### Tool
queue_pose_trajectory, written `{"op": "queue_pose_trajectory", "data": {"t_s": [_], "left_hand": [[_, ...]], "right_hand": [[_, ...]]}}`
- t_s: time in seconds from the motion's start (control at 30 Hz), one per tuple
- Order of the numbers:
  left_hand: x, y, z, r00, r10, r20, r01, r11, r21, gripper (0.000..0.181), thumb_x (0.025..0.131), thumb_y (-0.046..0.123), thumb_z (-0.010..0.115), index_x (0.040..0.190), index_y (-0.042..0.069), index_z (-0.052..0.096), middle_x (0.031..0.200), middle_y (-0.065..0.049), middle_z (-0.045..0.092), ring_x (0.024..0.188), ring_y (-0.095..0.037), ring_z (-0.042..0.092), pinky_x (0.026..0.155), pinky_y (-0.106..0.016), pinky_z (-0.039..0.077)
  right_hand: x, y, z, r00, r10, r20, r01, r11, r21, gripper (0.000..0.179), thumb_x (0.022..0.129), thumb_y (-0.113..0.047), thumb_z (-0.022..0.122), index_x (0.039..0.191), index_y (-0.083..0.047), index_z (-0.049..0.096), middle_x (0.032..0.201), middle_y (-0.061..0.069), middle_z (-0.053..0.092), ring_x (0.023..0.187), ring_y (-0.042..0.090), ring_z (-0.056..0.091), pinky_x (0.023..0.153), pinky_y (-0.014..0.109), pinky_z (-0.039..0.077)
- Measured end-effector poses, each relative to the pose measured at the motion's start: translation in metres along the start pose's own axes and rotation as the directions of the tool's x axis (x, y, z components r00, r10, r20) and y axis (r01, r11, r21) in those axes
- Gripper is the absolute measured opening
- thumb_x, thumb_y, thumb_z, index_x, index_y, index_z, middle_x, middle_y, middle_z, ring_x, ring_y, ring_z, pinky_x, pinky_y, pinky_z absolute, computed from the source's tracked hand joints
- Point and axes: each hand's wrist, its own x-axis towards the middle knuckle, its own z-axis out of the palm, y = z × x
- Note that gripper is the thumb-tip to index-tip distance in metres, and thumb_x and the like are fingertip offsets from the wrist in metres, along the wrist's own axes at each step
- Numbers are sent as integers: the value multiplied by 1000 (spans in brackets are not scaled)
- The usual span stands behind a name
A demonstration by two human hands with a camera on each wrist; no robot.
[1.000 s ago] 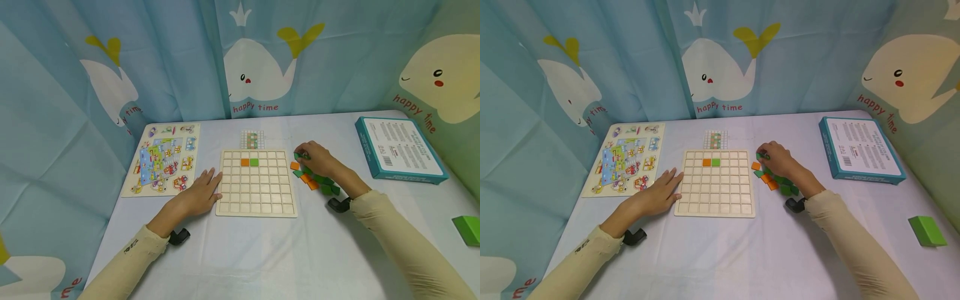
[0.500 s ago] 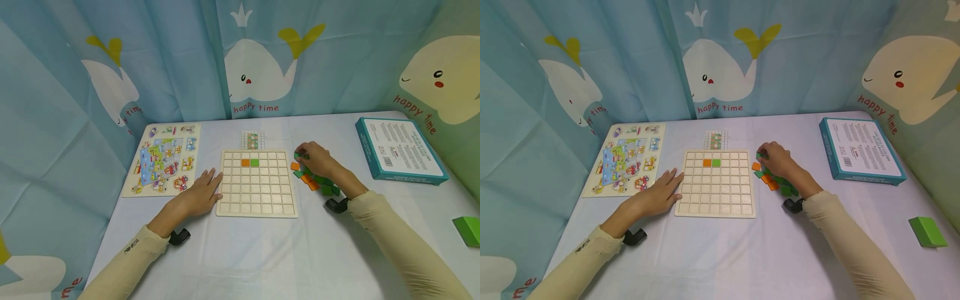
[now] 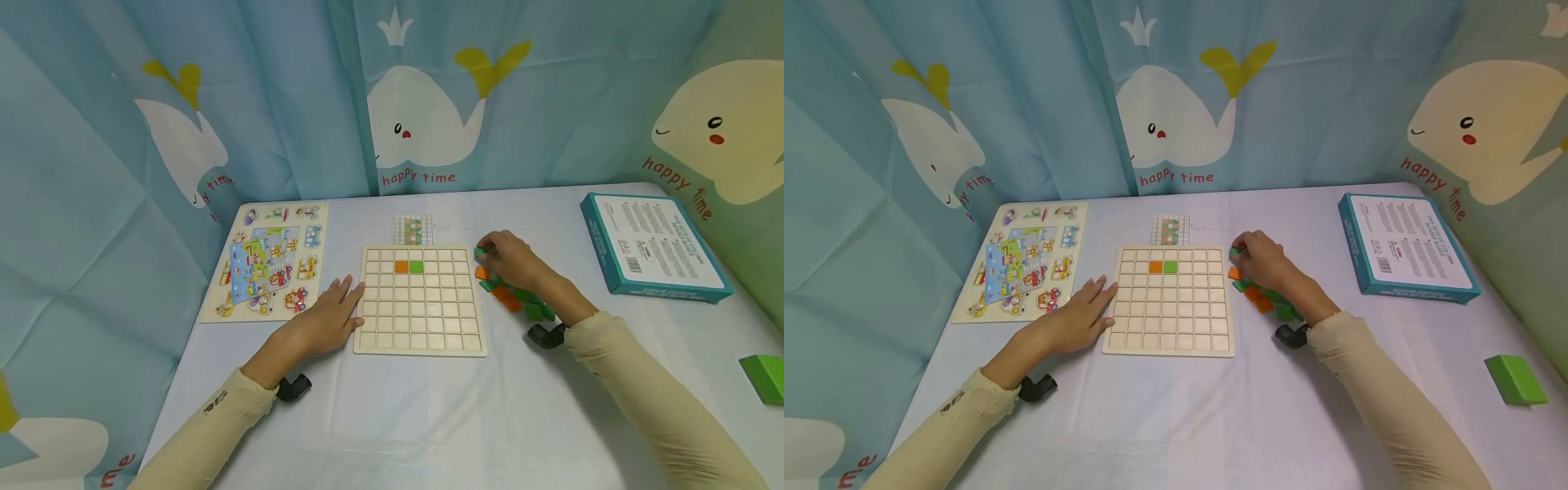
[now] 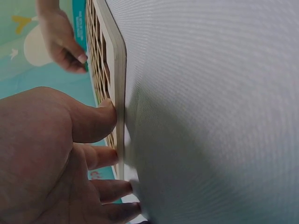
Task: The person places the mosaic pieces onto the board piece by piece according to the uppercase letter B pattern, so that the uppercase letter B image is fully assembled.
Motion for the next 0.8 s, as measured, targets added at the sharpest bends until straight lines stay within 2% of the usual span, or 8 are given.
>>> {"op": "queue_pose_trajectory", "data": {"t_s": [0.07,0.3,0.53,0.8], "left_hand": [[0,0,0,1000,0,0,0,1000,0,72,113,39,47,170,8,17,177,-20,6,163,-42,5,130,-57,16],[0,0,0,1000,3,0,-3,1000,2,72,113,39,47,170,8,17,177,-20,5,163,-42,5,130,-58,17],[0,-1,1,1000,8,0,-8,1000,5,71,113,39,46,170,8,16,177,-20,5,163,-42,4,130,-58,16],[-1,0,0,1000,9,-3,-9,1000,10,71,113,38,46,170,9,16,176,-20,6,163,-42,4,130,-57,17]], "right_hand": [[1,-6,3,1000,-7,12,7,1000,12,33,111,-11,54,137,9,55,136,28,51,125,45,55,104,60,47],[4,-30,17,998,-51,39,51,999,2,31,111,-11,55,137,5,57,134,25,54,126,42,57,114,66,31],[10,-53,34,994,-108,31,110,992,-59,27,108,-12,60,132,2,61,128,21,61,121,39,61,107,67,36],[17,-62,47,988,-151,8,152,985,-85,26,106,-10,64,131,0,62,125,18,65,119,36,62,100,62,38]]}}
